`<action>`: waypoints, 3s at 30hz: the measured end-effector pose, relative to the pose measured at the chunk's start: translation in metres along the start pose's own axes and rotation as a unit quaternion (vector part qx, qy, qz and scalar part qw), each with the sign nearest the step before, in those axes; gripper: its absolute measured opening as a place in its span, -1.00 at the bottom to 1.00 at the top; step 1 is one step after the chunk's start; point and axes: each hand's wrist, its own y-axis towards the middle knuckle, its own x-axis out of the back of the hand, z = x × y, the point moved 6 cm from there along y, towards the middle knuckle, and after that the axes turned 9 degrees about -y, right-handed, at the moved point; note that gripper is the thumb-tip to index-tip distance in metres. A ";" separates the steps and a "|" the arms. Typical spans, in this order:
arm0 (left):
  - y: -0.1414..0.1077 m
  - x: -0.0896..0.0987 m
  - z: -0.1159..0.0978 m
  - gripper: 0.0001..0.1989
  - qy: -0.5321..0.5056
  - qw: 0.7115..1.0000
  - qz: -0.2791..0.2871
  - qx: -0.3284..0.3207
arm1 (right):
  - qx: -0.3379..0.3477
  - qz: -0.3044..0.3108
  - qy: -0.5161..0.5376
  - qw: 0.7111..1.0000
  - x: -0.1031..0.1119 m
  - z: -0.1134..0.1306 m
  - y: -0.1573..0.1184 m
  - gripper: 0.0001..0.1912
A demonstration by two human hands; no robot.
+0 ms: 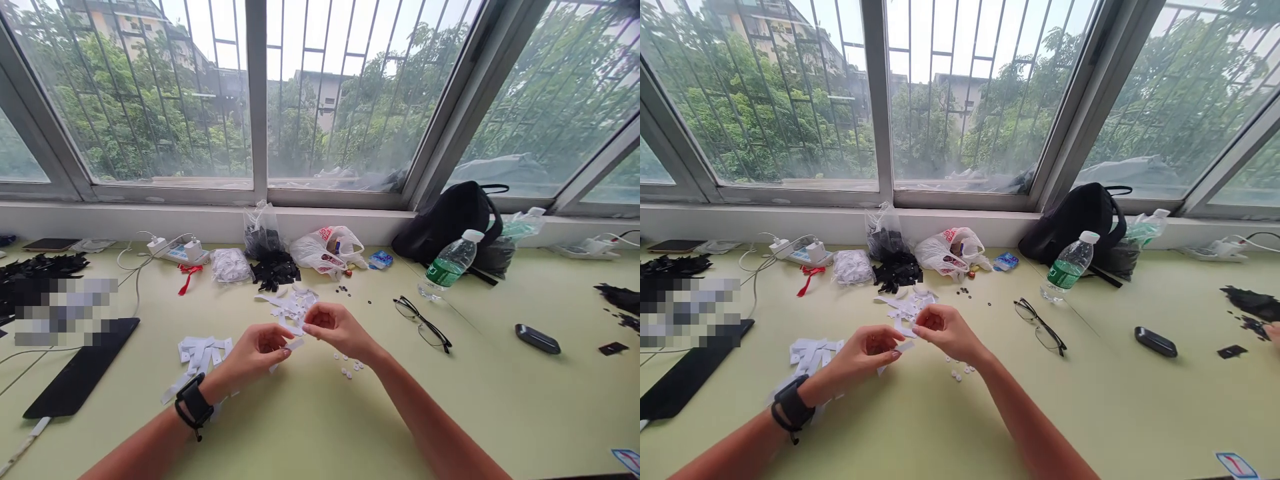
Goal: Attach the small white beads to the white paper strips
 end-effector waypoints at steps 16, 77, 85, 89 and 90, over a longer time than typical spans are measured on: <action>0.002 0.011 -0.005 -0.75 -0.070 0.994 -0.084 -0.010 | -0.108 0.121 -0.274 0.948 0.066 -0.034 -0.022 -0.84; -0.010 -0.006 -0.030 -0.85 0.090 0.986 -0.055 -0.127 | -0.003 -0.002 -0.006 1.000 -0.051 -0.006 -0.005 -0.68; -0.008 -0.003 -0.023 -0.84 0.064 0.990 -0.055 -0.109 | -0.042 0.021 0.112 0.993 -0.052 -0.001 -0.007 -0.61; -0.008 -0.003 -0.021 -0.85 0.052 0.992 -0.044 -0.106 | -0.042 0.026 0.151 0.987 -0.051 0.005 -0.007 -0.59; -0.008 -0.003 -0.021 -0.86 0.050 0.992 -0.044 -0.107 | -0.039 0.020 0.146 0.988 -0.050 0.006 -0.007 -0.59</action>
